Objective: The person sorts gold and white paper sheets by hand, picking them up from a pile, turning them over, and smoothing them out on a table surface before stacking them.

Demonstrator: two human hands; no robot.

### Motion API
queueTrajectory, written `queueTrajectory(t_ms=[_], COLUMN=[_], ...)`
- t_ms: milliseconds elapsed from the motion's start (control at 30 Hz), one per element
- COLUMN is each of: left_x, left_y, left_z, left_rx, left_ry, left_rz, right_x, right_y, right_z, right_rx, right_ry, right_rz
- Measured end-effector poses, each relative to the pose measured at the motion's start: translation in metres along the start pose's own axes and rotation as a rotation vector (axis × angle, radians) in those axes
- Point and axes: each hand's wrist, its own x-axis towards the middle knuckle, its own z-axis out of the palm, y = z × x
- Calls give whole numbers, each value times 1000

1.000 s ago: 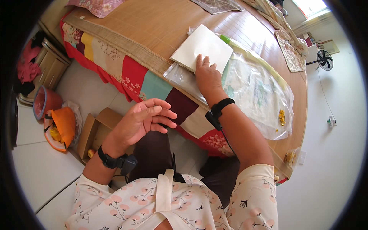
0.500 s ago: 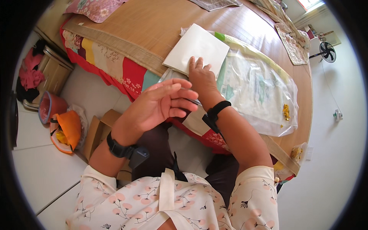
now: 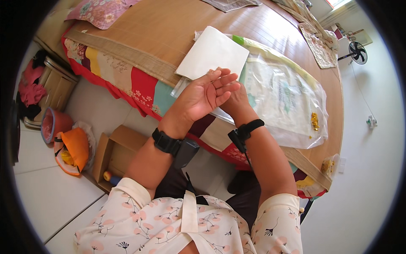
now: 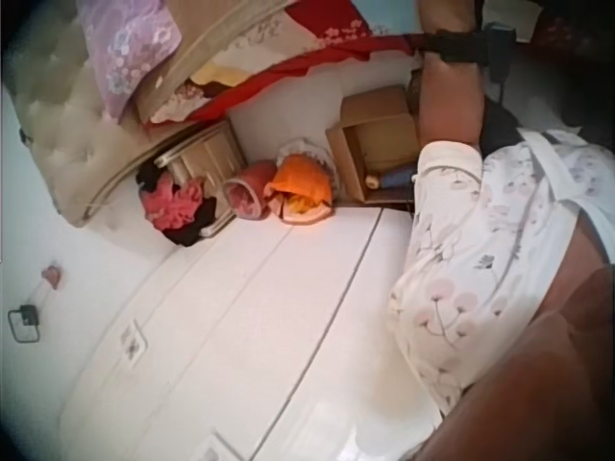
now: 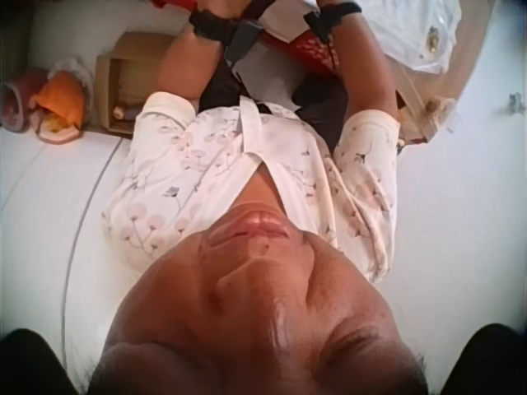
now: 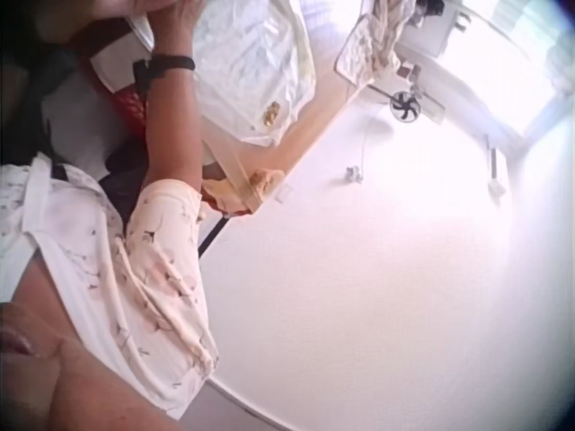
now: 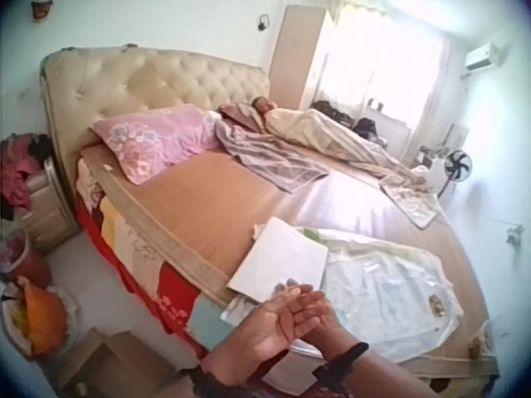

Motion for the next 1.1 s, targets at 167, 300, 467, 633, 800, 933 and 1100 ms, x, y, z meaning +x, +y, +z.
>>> queueTrajectory(t_ms=[167, 300, 467, 633, 800, 933, 1100], left_x=[5, 3, 8, 13, 12, 8, 4], left_y=[-14, -9, -15, -18, -25, -22, -17], left_z=[-15, -20, -32, -29, -18, -18, -26], left_rx=[-89, -56, -15, 66, 136, 129, 111], left_ry=[-84, -104, -72, -4, -7, -19, -48], left_rz=[-44, -2, 5, 46, 65, 85, 150], right_x=[0, 4, 2, 4, 0, 1, -3], right_y=[29, 31, 26, 38, 47, 34, 20], right_z=[31, 39, 21, 35, 35, 14, -11], right_rx=[-339, -251, -113, 535, 59, 145, 216], right_ry=[253, 227, 223, 262, 408, 421, 185], right_rz=[-176, -147, -150, -132, -259, -299, -112])
